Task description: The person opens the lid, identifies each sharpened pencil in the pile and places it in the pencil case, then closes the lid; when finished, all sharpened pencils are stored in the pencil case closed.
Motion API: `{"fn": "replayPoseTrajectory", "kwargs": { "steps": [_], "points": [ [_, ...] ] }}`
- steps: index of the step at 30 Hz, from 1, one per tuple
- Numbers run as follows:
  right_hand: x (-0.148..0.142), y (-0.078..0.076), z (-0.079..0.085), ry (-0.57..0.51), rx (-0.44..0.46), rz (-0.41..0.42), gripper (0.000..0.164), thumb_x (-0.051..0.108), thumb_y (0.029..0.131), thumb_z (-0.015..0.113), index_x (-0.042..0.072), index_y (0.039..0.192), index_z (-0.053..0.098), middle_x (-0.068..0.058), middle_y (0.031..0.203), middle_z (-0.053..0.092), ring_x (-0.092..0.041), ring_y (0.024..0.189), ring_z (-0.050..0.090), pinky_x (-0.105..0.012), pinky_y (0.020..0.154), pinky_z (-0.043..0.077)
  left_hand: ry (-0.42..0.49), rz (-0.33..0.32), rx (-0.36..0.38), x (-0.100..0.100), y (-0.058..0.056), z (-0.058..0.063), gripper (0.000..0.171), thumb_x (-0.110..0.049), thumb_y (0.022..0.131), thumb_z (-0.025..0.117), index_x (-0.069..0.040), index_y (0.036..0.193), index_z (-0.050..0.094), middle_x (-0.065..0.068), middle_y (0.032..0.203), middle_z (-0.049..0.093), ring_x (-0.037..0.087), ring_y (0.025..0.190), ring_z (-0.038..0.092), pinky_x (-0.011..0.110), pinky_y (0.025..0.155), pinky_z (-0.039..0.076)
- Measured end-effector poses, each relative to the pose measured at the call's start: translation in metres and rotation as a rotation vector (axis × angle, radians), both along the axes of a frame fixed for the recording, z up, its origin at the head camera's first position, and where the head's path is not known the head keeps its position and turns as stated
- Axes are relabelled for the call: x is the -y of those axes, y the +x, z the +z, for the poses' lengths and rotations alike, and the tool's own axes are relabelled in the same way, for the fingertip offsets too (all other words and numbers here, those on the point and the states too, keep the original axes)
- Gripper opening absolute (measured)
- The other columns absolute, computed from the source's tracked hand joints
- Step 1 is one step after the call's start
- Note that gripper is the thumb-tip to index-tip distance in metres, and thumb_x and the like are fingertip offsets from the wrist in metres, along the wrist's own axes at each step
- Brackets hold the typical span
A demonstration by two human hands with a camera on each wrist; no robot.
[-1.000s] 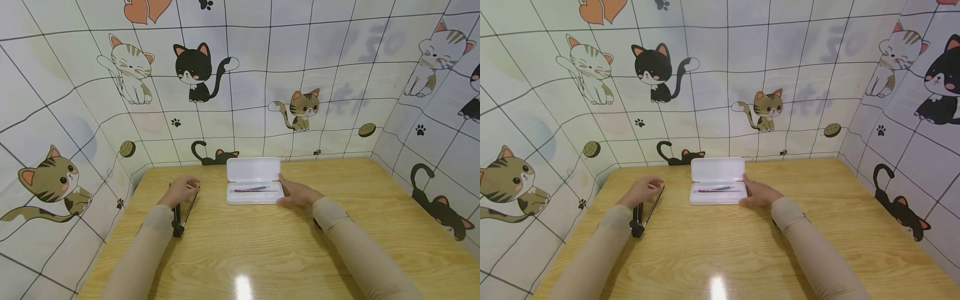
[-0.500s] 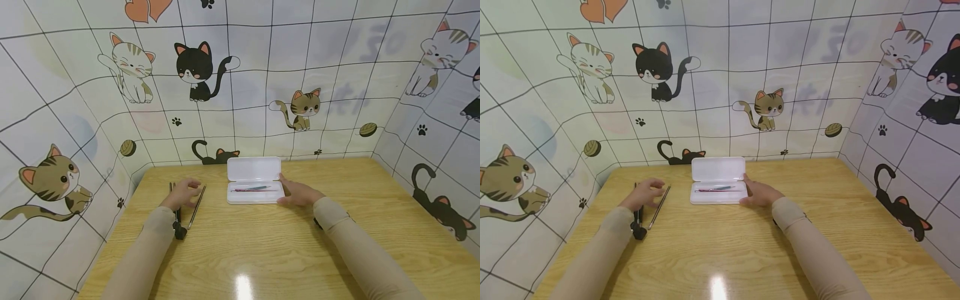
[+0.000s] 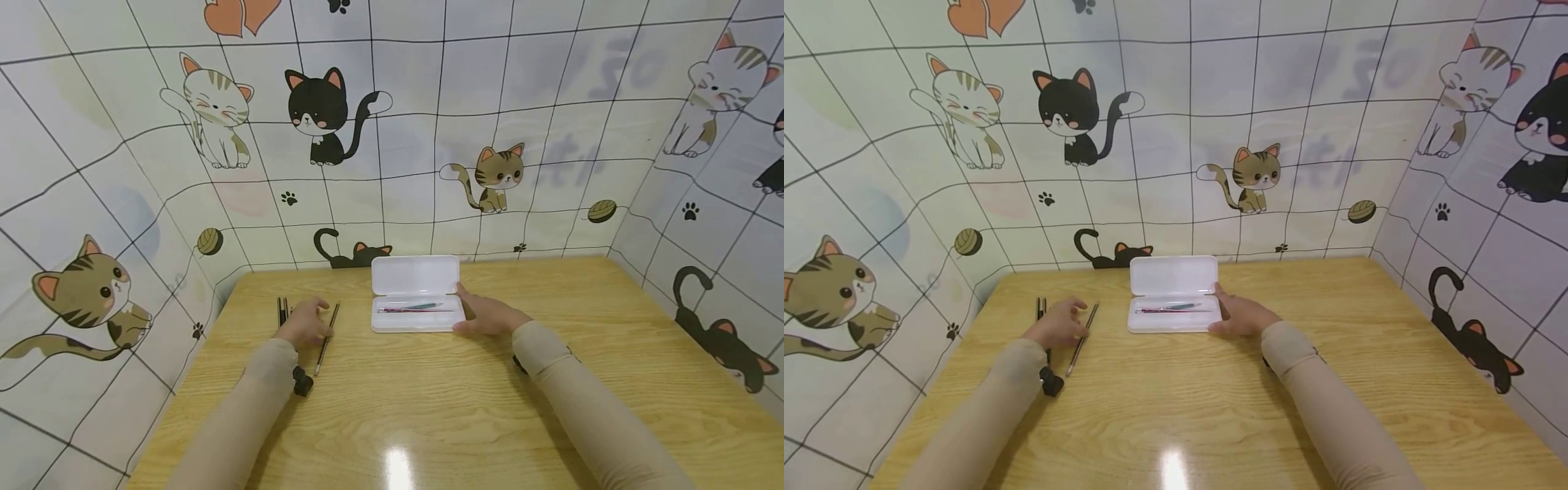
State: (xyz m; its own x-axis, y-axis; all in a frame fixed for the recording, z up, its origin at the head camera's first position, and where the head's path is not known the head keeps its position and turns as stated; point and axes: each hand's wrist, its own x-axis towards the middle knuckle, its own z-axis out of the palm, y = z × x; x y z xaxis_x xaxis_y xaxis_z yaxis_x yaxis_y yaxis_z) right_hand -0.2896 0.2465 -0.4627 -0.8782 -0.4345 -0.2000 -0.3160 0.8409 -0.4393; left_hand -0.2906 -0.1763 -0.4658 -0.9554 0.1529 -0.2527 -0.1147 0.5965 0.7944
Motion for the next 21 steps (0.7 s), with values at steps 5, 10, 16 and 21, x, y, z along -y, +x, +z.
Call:
{"fn": "replayPoseTrajectory", "kwargs": {
  "steps": [5, 10, 16, 21],
  "points": [
    [0.001, 0.000, 0.000, -0.007, -0.001, 0.013, 0.104, 0.047, 0.097, 0.066, 0.002, 0.162, -0.002, -0.023, 0.165, 0.016, -0.044, 0.148, 0.027, -0.057, 0.118, 0.025, -0.099, 0.029, -0.035, -0.004, 0.002, 0.001, 0.063, 0.004, 0.086, 0.073, 0.002, 0.143, 0.045, 0.034, 0.144, 0.032, 0.024, 0.077, 0.059, 0.029, 0.062, 0.058],
    [0.001, -0.001, -0.001, 0.004, -0.005, 0.004, 0.104, 0.049, 0.096, 0.066, 0.003, 0.162, -0.001, -0.020, 0.166, 0.014, -0.041, 0.149, 0.027, -0.055, 0.119, 0.024, -0.097, 0.050, -0.040, -0.004, 0.001, -0.001, 0.064, 0.002, 0.087, 0.074, 0.000, 0.144, 0.044, 0.035, 0.148, 0.024, 0.027, 0.079, 0.060, 0.029, 0.061, 0.058],
    [0.000, -0.001, -0.001, 0.003, 0.001, 0.006, 0.105, 0.050, 0.096, 0.066, 0.003, 0.162, -0.002, -0.021, 0.166, 0.013, -0.042, 0.148, 0.026, -0.056, 0.119, 0.024, -0.070, -0.033, -0.071, 0.003, -0.003, -0.005, 0.071, 0.001, 0.086, 0.076, 0.000, 0.148, 0.042, 0.029, 0.145, 0.039, 0.035, 0.109, 0.059, 0.037, 0.076, 0.059],
    [0.001, -0.001, -0.001, 0.003, -0.006, 0.021, 0.105, 0.050, 0.097, 0.065, 0.000, 0.161, -0.001, -0.024, 0.165, 0.014, -0.044, 0.147, 0.027, -0.058, 0.118, 0.025, -0.054, -0.115, -0.076, 0.010, -0.004, -0.004, 0.079, -0.002, 0.086, 0.079, 0.001, 0.152, 0.036, 0.027, 0.148, 0.040, 0.037, 0.125, 0.050, 0.043, 0.089, 0.054]
  ]
}}
